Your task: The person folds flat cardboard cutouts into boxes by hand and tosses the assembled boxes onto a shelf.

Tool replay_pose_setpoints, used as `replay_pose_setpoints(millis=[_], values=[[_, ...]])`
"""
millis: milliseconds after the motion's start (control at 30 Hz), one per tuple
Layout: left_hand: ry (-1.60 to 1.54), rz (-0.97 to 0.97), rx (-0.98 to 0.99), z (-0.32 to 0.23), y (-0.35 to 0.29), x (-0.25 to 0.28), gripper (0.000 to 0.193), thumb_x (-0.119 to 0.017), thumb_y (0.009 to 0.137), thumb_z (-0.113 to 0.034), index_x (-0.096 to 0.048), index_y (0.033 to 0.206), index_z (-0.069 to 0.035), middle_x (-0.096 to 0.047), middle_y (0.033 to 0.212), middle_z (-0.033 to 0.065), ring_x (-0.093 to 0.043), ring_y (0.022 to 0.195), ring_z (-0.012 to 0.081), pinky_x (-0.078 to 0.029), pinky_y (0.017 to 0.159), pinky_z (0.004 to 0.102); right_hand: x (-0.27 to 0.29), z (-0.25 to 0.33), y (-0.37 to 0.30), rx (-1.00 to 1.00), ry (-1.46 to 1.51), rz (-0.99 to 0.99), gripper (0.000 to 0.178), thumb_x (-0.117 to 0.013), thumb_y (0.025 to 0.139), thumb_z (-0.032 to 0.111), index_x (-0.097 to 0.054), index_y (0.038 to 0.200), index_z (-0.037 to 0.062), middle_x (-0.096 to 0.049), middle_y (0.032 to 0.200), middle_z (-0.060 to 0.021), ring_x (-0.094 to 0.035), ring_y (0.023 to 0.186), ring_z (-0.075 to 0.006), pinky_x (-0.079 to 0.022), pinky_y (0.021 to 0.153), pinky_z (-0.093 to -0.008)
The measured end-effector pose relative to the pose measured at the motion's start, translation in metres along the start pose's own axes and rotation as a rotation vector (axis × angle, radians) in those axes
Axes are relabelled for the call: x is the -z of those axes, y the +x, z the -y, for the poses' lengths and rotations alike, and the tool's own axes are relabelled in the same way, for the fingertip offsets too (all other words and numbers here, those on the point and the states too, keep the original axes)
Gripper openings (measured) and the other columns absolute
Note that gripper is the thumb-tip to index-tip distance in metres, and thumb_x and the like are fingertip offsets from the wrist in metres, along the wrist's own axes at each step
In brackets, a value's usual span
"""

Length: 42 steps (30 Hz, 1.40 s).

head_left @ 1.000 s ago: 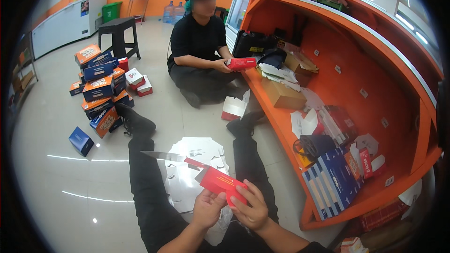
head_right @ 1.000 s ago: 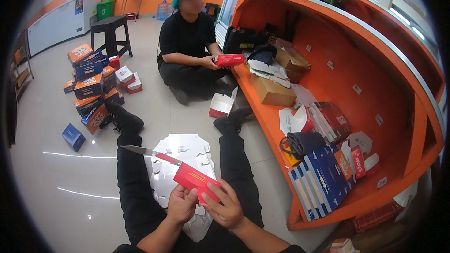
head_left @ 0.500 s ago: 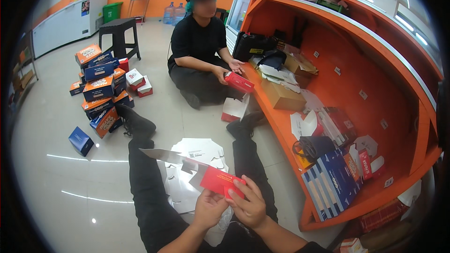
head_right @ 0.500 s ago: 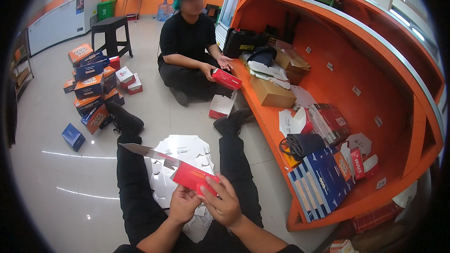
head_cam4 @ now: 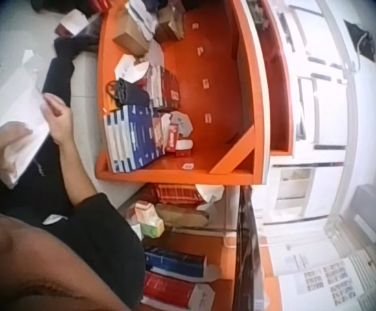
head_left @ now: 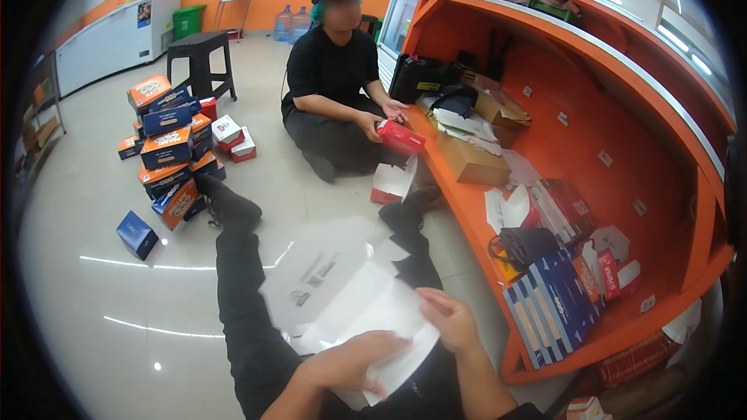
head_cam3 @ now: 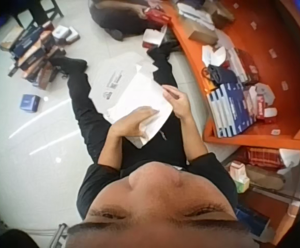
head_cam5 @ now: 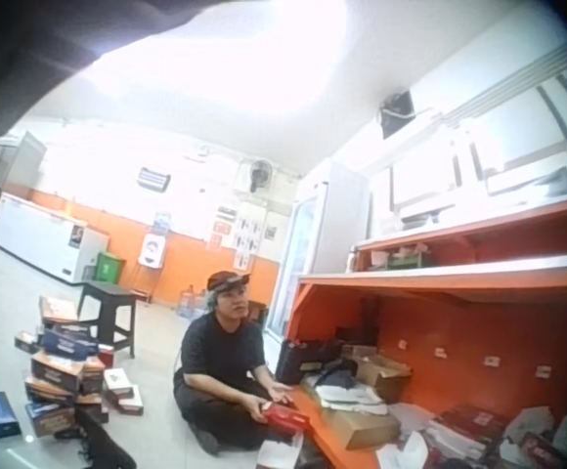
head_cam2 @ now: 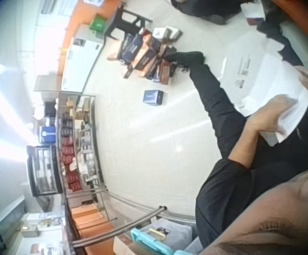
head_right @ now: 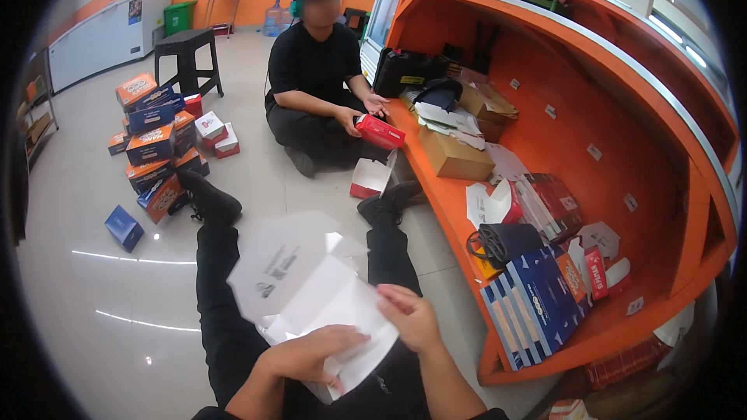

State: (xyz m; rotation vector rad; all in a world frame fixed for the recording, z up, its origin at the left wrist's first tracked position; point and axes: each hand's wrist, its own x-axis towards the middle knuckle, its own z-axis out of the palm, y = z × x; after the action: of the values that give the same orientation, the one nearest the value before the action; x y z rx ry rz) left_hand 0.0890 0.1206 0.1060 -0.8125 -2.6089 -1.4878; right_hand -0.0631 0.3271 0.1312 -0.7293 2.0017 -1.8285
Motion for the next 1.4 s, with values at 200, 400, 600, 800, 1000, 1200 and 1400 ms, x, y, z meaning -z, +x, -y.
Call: replay_pose_setpoints(millis=[200, 400, 600, 800, 1000, 1200, 1400], values=[[0.186, 0.061, 0.01, 0.003, -0.006, -0.003, 0.073, -0.084, 0.08, -0.02, -0.055, 0.146, -0.014, -0.055, 0.15, 0.0078, -0.049, 0.138, 0.0354, -0.039, 0.111, 0.0455, 0.069, -0.029, 0.017, -0.496, 0.372, -0.078, 0.048, -0.052, 0.108, 0.037, -0.062, 0.133, -0.0036, -0.069, 0.12, -0.0189, -0.066, 0.113, -0.0261, -0.05, 0.099, -0.0362], [-0.119, -0.242, 0.249, 0.008, 0.013, -0.009, 0.019, -0.071, 0.096, -0.021, -0.074, 0.106, -0.006, -0.072, 0.098, 0.0118, -0.07, 0.09, 0.0266, -0.054, 0.082, 0.0331, 0.025, 0.004, -0.024, 0.518, -0.578, 0.076, 0.053, -0.069, 0.097, 0.032, -0.058, 0.14, 0.0046, -0.065, 0.131, -0.019, -0.057, 0.129, -0.0405, -0.032, 0.117, -0.0496], [-0.407, -0.198, 0.275, 0.022, 0.008, -0.031, 0.03, -0.062, 0.103, -0.017, -0.059, 0.129, -0.002, -0.072, 0.102, 0.0096, -0.068, 0.091, 0.016, -0.054, 0.084, 0.0315, 0.007, 0.026, -0.033, 0.175, -0.531, 0.238, 0.033, -0.086, 0.083, 0.022, -0.075, 0.107, 0.0035, -0.068, 0.104, -0.0101, -0.068, 0.095, -0.0217, -0.054, 0.089, -0.0368], [-0.867, -0.232, 0.429, 0.038, 0.015, -0.037, 0.034, -0.064, 0.102, -0.02, -0.058, 0.131, -0.003, -0.071, 0.104, 0.0078, -0.066, 0.096, 0.0126, -0.052, 0.087, 0.0289, 0.018, 0.025, -0.031, 0.196, -0.332, 0.302, 0.028, -0.088, 0.08, 0.019, -0.076, 0.1, 0.0038, -0.07, 0.09, -0.0081, -0.068, 0.084, -0.0222, -0.052, 0.08, -0.0308], [-0.912, -0.235, 0.395, 0.04, 0.015, -0.043, 0.034, -0.063, 0.102, -0.016, -0.058, 0.132, -0.002, -0.069, 0.101, 0.0033, -0.065, 0.094, 0.0111, -0.052, 0.087, 0.0269, -0.004, 0.029, -0.036, 0.41, -0.8, 0.06, 0.027, -0.085, 0.078, 0.021, -0.077, 0.099, 0.0069, -0.069, 0.08, -0.0087, -0.064, 0.073, -0.0249, -0.049, 0.075, -0.0355], [-1.13, -0.254, 0.384, 0.045, 0.009, -0.035, 0.039, -0.059, 0.101, -0.008, -0.051, 0.138, 0.002, -0.07, 0.105, 0.0054, -0.067, 0.094, 0.0119, -0.052, 0.087, 0.0266, -0.004, 0.026, -0.036, 0.569, -0.833, 0.07, 0.02, -0.082, 0.082, 0.021, -0.075, 0.095, 0.0073, -0.069, 0.085, -0.0049, -0.064, 0.08, -0.0236, -0.047, 0.079, -0.0358], [-1.176, -0.273, 0.398, 0.044, 0.01, -0.038, 0.039, -0.055, 0.101, -0.005, -0.049, 0.14, 0.001, -0.071, 0.109, 0.007, -0.067, 0.093, 0.0116, -0.053, 0.082, 0.0242, -0.009, 0.025, -0.038, 0.578, -0.821, 0.324, 0.019, -0.081, 0.084, 0.023, -0.077, 0.096, 0.009, -0.07, 0.093, -0.004, -0.065, 0.088, -0.0218, -0.047, 0.085, -0.0373]])
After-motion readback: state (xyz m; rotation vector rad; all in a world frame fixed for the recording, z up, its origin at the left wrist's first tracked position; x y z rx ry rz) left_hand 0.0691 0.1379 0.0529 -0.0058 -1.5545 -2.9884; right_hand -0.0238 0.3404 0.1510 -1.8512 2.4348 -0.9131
